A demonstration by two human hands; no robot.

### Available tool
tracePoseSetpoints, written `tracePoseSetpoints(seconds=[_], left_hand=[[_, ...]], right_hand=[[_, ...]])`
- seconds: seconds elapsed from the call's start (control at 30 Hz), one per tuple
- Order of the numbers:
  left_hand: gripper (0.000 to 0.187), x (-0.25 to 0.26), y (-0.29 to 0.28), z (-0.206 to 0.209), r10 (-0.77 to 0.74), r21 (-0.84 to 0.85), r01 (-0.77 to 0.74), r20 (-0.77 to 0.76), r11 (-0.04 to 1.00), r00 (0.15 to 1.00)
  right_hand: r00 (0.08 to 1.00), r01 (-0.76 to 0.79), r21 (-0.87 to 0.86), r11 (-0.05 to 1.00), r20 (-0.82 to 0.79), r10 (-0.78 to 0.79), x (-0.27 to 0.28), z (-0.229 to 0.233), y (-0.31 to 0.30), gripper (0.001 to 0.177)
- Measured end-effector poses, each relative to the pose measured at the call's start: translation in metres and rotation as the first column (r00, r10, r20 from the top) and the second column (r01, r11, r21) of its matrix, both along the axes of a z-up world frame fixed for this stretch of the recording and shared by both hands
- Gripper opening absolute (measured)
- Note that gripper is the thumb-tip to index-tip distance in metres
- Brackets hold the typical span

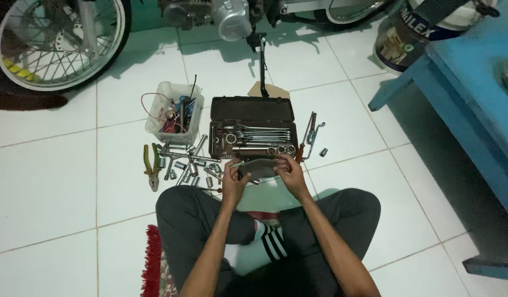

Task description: Repairing a small mechanical component from a motorcycle using hand tools while sitting on the floor.

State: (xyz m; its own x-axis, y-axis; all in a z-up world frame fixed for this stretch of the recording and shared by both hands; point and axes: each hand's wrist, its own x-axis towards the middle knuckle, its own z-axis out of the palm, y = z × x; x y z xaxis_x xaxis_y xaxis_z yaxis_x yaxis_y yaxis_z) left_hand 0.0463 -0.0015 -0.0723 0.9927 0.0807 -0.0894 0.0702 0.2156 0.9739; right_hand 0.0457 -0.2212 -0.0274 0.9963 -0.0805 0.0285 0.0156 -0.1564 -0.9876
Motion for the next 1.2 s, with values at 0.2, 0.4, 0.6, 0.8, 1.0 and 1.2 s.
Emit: tracePoseSetpoints(seconds=[0.2,0.4,0.6,0.8,1.0,1.2], left_hand=[[0.057,-0.001,-0.012,0.033,-0.071,0.038,0.072,-0.017,0.997,0.997],[0.046,0.003,-0.009,0.042,-0.031,0.360,-0.010,0.107,0.933,0.994],[0.044,0.003,-0.017,0.091,-0.283,0.482,0.197,0.112,0.854,0.953],[0.033,0.028,-0.011,0.071,-0.499,0.462,0.359,0.227,0.811,0.836],[0.027,0.028,-0.018,0.093,-0.516,0.541,0.382,0.117,0.750,0.848],[0.030,0.038,0.003,0.070,-0.297,0.485,0.236,0.050,0.842,0.954]], right_hand=[[0.999,0.036,-0.103,0.994,-0.027,-0.039,-0.003,0.024,-0.001,0.038],[0.983,0.037,-0.287,0.957,0.182,0.017,0.007,0.000,-0.009,0.025],[0.921,-0.019,-0.229,0.973,0.375,0.106,0.010,0.002,0.001,0.027],[0.937,-0.080,-0.146,0.986,0.327,0.125,0.006,0.012,0.002,0.019],[0.926,0.002,-0.273,0.962,0.363,0.101,0.004,0.021,-0.011,0.017],[0.933,-0.016,-0.413,0.911,0.321,0.161,0.023,-0.024,-0.032,0.021]])
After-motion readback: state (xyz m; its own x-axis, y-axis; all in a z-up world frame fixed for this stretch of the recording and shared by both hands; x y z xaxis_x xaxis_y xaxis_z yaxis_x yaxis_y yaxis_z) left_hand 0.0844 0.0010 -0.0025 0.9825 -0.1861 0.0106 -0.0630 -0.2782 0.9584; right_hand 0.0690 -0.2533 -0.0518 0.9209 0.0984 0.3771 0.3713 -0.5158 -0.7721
